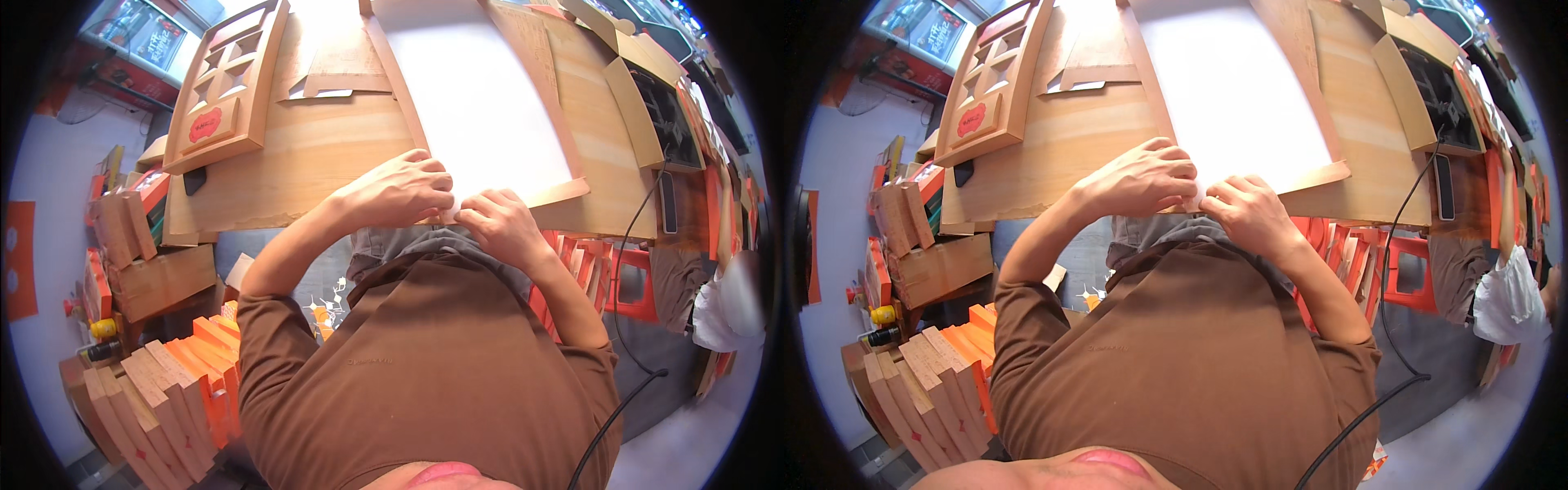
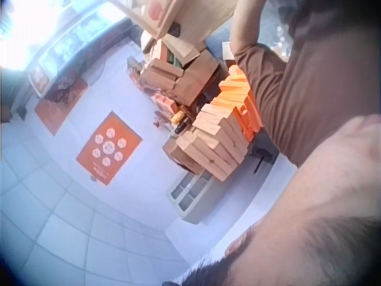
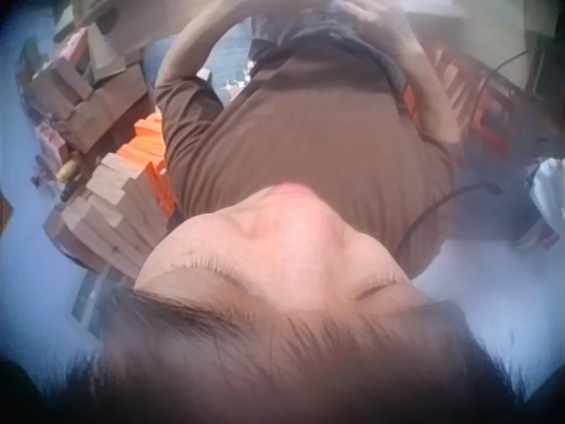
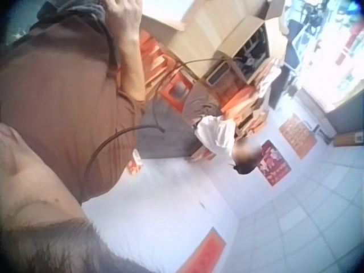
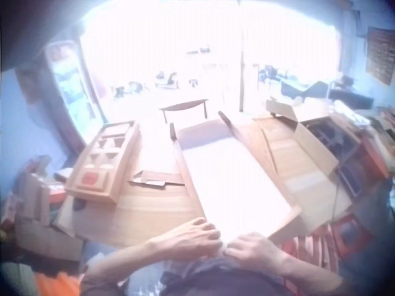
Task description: The person assembles a flat-pack cardboard box by folding the side flaps and tucking the tabs into slots. They then place a white insert into the box, close the lid, and place the finished box into a paper gift bag.
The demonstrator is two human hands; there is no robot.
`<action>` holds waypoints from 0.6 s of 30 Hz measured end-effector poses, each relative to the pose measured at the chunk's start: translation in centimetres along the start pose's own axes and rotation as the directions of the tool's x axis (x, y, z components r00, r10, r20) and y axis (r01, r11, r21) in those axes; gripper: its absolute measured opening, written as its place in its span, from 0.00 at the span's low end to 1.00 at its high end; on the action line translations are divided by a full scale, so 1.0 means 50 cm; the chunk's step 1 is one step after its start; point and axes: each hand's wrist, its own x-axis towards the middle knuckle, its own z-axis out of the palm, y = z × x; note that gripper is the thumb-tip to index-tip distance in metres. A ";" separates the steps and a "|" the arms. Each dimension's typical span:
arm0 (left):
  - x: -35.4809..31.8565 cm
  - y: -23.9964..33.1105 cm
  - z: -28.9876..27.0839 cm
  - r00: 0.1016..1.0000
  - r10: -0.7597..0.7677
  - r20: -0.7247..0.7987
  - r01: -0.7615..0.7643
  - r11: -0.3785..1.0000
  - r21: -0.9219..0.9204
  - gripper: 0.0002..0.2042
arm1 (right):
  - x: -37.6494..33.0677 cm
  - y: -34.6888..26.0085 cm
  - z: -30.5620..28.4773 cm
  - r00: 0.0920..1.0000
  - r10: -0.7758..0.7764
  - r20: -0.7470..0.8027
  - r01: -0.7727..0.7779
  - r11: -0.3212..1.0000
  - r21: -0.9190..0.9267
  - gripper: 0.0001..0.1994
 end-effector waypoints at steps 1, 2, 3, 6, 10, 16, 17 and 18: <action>0.009 0.001 0.004 0.999 0.036 -0.039 -0.035 0.999 0.025 0.05 | -0.009 -0.002 0.003 1.000 0.013 -0.007 -0.013 1.000 -0.012 0.05; 0.024 0.002 -0.003 0.999 0.046 0.006 -0.046 0.999 0.017 0.05 | -0.016 -0.004 0.002 1.000 0.018 0.007 -0.017 1.000 -0.024 0.06; 0.040 0.005 -0.013 0.997 0.056 0.049 -0.056 0.998 0.009 0.05 | -0.022 -0.005 0.001 1.000 0.022 0.021 -0.021 0.999 -0.036 0.06; 0.072 0.009 -0.019 0.980 0.108 0.168 -0.110 0.994 0.000 0.07 | -0.033 -0.004 0.001 1.000 0.013 0.002 -0.013 0.998 -0.054 0.07; 0.083 0.012 0.008 0.983 0.098 0.154 -0.099 0.995 0.002 0.11 | -0.054 -0.005 0.007 0.996 0.009 -0.087 -0.016 0.997 -0.073 0.07; 0.113 0.063 -0.009 0.935 -0.097 0.342 0.051 0.988 0.143 0.13 | -0.067 -0.011 0.008 0.997 -0.023 -0.080 0.012 0.991 -0.135 0.06; 0.119 0.073 -0.011 0.921 -0.147 0.360 0.073 0.974 0.213 0.13 | -0.066 -0.011 0.007 0.996 -0.019 -0.084 0.009 0.992 -0.123 0.06; 0.123 0.077 -0.009 0.918 -0.153 0.366 0.067 0.969 0.237 0.13 | -0.064 -0.011 0.007 0.996 -0.017 -0.088 0.007 0.994 -0.110 0.06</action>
